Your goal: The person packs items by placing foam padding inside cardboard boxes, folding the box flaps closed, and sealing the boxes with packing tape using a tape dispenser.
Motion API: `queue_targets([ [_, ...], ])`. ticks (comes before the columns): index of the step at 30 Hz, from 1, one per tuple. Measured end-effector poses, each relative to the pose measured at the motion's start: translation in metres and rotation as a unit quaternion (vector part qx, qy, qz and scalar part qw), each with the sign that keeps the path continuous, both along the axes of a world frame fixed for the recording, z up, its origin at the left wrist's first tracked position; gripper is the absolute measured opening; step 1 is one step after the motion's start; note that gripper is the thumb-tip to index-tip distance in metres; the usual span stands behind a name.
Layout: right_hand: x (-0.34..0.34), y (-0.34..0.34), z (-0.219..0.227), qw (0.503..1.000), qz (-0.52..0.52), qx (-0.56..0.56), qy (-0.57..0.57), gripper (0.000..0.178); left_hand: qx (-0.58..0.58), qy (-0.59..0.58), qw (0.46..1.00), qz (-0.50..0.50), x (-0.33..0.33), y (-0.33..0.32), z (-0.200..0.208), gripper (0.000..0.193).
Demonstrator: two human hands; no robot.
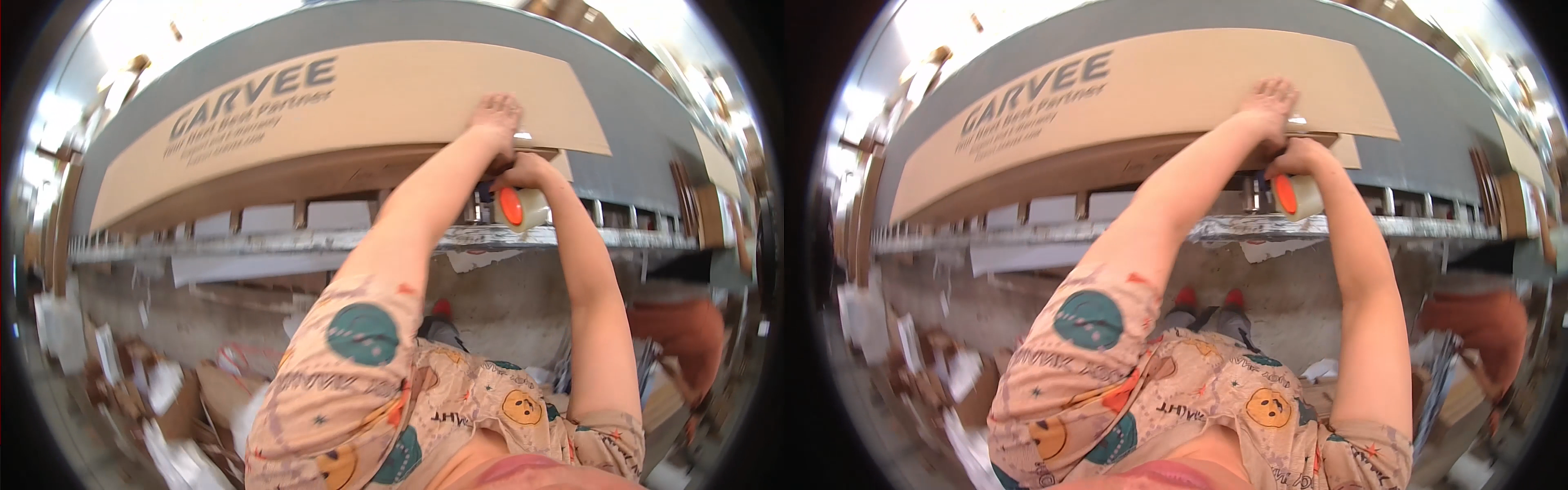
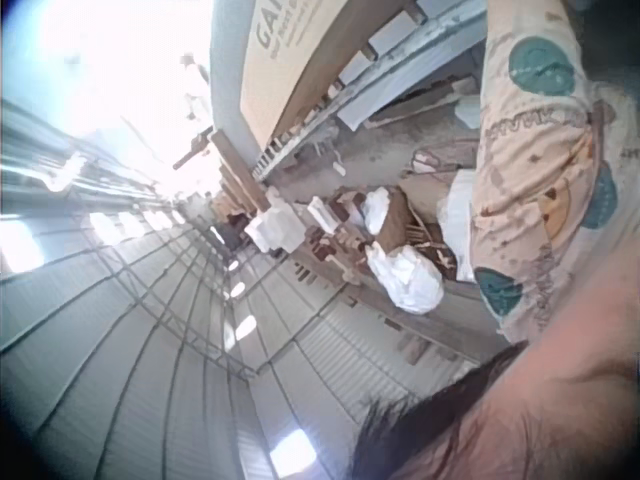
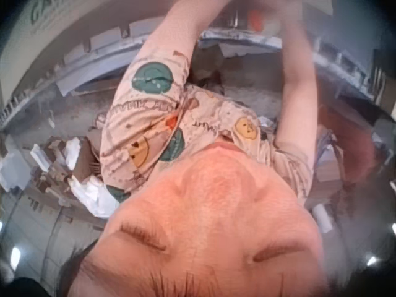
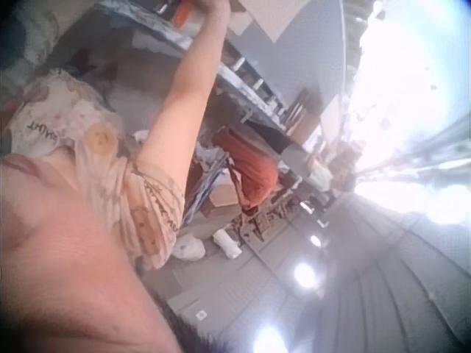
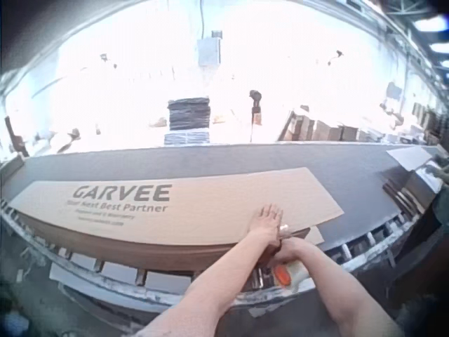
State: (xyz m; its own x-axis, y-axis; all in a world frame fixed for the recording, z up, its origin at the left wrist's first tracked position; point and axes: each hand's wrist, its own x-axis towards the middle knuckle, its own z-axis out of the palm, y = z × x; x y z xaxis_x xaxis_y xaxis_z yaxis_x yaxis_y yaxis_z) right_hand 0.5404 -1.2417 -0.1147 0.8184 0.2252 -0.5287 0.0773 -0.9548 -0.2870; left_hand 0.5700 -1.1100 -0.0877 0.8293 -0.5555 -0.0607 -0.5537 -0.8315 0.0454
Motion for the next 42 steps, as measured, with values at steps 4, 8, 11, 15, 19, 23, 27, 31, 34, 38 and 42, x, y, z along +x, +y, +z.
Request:
queue_targets([
  [4,-0.011,0.013,-0.001,0.998,0.053,0.043,-0.003,0.056,-0.02,-0.152,0.985,0.074,-0.023,0.015,-0.045,0.098],
  [8,-0.062,0.021,0.03,0.993,0.094,0.062,-0.02,0.062,-0.075,-0.222,0.971,0.056,-0.071,0.173,-0.041,0.081],
  [11,-0.086,0.045,0.05,0.984,0.14,0.099,0.056,0.069,-0.045,-0.292,0.948,0.118,-0.115,0.286,-0.021,0.07],
  [15,-0.098,0.077,0.053,0.971,0.184,0.142,0.05,0.072,0.003,-0.313,0.944,0.104,-0.112,0.303,-0.03,0.065],
  [19,-0.105,0.104,0.061,0.968,0.189,0.163,0.019,0.07,-0.035,-0.351,0.931,0.095,-0.11,0.308,-0.044,0.062],
  [23,-0.105,0.15,0.094,0.959,0.167,0.224,-0.04,0.058,-0.071,-0.371,0.922,0.086,-0.111,0.314,-0.047,0.061],
  [27,-0.047,0.228,0.126,0.935,0.098,0.32,-0.117,0.047,-0.127,-0.386,0.912,0.062,-0.109,0.328,-0.059,0.056],
  [31,-0.049,0.356,0.255,0.977,-0.098,0.105,-0.16,0.049,-0.164,-0.368,0.913,0.056,-0.109,0.343,-0.056,0.05],
  [34,-0.033,0.372,0.244,0.981,-0.103,0.11,-0.126,0.052,-0.148,-0.388,0.91,-0.004,-0.111,0.364,-0.064,0.045],
  [38,-0.037,0.323,0.12,0.99,-0.015,0.028,-0.141,0.055,-0.188,-0.378,0.906,-0.023,-0.11,0.371,-0.069,0.041],
  [42,-0.144,0.324,0.084,0.954,-0.011,0.017,-0.298,0.059,-0.194,-0.366,0.909,-0.046,-0.107,0.388,-0.06,0.044],
])
